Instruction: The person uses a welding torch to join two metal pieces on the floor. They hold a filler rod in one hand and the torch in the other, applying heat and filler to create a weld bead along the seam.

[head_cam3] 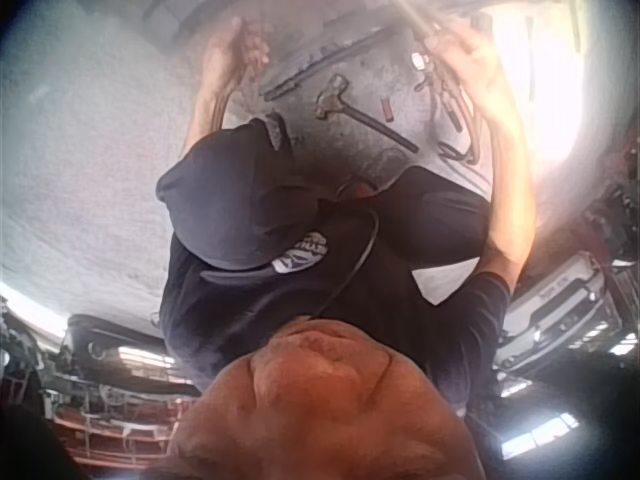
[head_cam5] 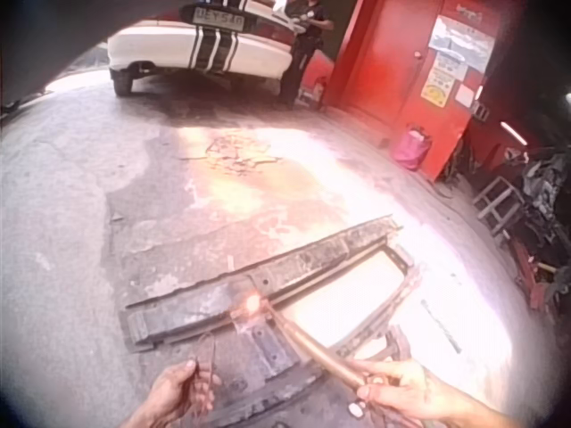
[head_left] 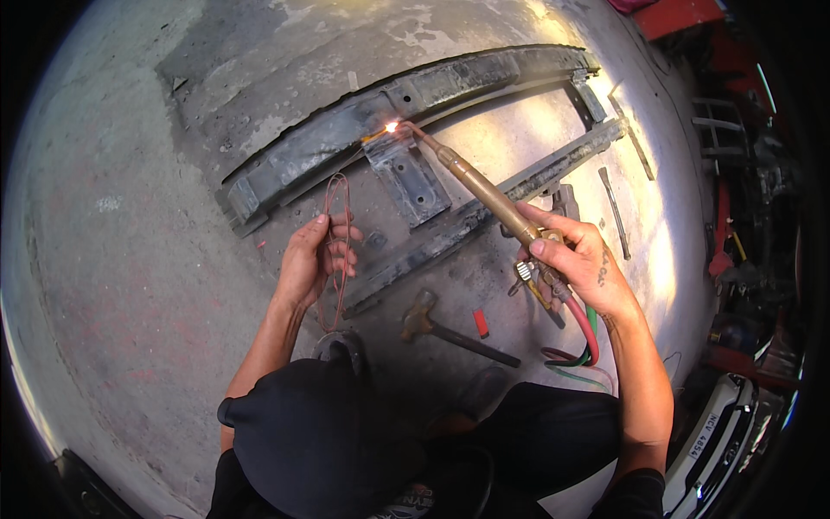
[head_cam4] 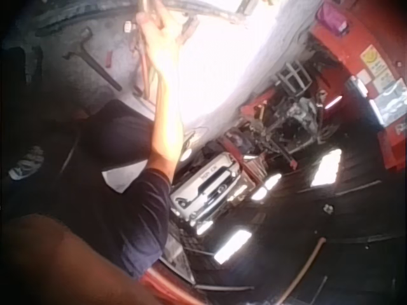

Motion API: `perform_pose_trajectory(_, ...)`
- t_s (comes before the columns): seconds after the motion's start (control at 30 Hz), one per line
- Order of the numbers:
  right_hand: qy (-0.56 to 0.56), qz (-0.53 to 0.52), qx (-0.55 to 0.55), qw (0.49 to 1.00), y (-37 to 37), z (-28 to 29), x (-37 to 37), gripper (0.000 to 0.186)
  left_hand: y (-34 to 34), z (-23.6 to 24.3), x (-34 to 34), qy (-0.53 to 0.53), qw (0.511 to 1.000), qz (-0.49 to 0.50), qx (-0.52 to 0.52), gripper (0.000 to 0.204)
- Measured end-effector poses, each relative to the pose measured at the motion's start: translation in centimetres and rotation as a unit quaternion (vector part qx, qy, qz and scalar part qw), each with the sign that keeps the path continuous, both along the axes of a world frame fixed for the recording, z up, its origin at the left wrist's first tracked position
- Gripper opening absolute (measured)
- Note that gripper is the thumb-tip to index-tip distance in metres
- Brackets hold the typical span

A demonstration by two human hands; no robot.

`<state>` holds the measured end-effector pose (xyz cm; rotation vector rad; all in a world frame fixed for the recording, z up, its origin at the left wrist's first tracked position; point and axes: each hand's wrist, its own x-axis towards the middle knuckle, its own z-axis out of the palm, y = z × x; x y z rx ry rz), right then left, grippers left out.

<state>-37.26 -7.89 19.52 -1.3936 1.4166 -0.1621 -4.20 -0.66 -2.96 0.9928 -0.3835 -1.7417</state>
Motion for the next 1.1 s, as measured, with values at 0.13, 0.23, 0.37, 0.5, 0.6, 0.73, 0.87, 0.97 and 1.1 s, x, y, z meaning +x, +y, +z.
perform_pose_trajectory(0.13, 0.002, -0.003, 0.007, 1.000, -0.02, 0.19, 0.08, 0.054, -0.07, 0.15, -0.06, 0.003, 1.000, 0.000, -0.002, 0.051)
perform_pose_trajectory(0.23, -0.002, -0.002, 0.007, 1.000, -0.07, 0.20, 0.22, 0.055, -0.03, 0.22, 0.10, 0.004, 1.000, 0.005, 0.002, 0.047)
perform_pose_trajectory(0.37, -0.021, -0.007, 0.001, 1.000, 0.10, -0.10, 0.20, 0.057, -0.05, 0.19, 0.05, 0.006, 1.000, 0.006, 0.000, 0.047)
perform_pose_trajectory(0.5, -0.009, -0.004, 0.000, 1.000, 0.09, 0.09, 0.17, 0.056, -0.17, -0.08, -0.04, 0.009, 1.000, 0.000, -0.003, 0.049)
perform_pose_trajectory(0.6, -0.025, -0.011, -0.002, 1.000, 0.16, -0.06, 0.26, 0.060, -0.34, -0.03, -0.08, 0.012, 1.000, 0.001, -0.003, 0.048)
perform_pose_trajectory(0.73, -0.020, -0.009, -0.005, 1.000, 0.15, -0.07, 0.28, 0.060, -0.49, 0.00, -0.05, 0.012, 1.000, 0.000, 0.000, 0.048)
perform_pose_trajectory(0.87, -0.019, -0.008, -0.006, 1.000, 0.14, -0.10, 0.17, 0.060, -0.58, -0.13, -0.14, 0.013, 1.000, -0.001, 0.000, 0.048)
perform_pose_trajectory(0.97, -0.022, -0.007, -0.005, 1.000, 0.13, -0.08, 0.18, 0.060, -0.62, -0.21, -0.11, 0.015, 1.000, -0.002, -0.004, 0.049)
perform_pose_trajectory(1.1, -0.024, -0.008, -0.006, 1.000, 0.18, -0.08, 0.16, 0.060, -0.67, -0.26, -0.17, 0.016, 1.000, -0.001, -0.005, 0.049)
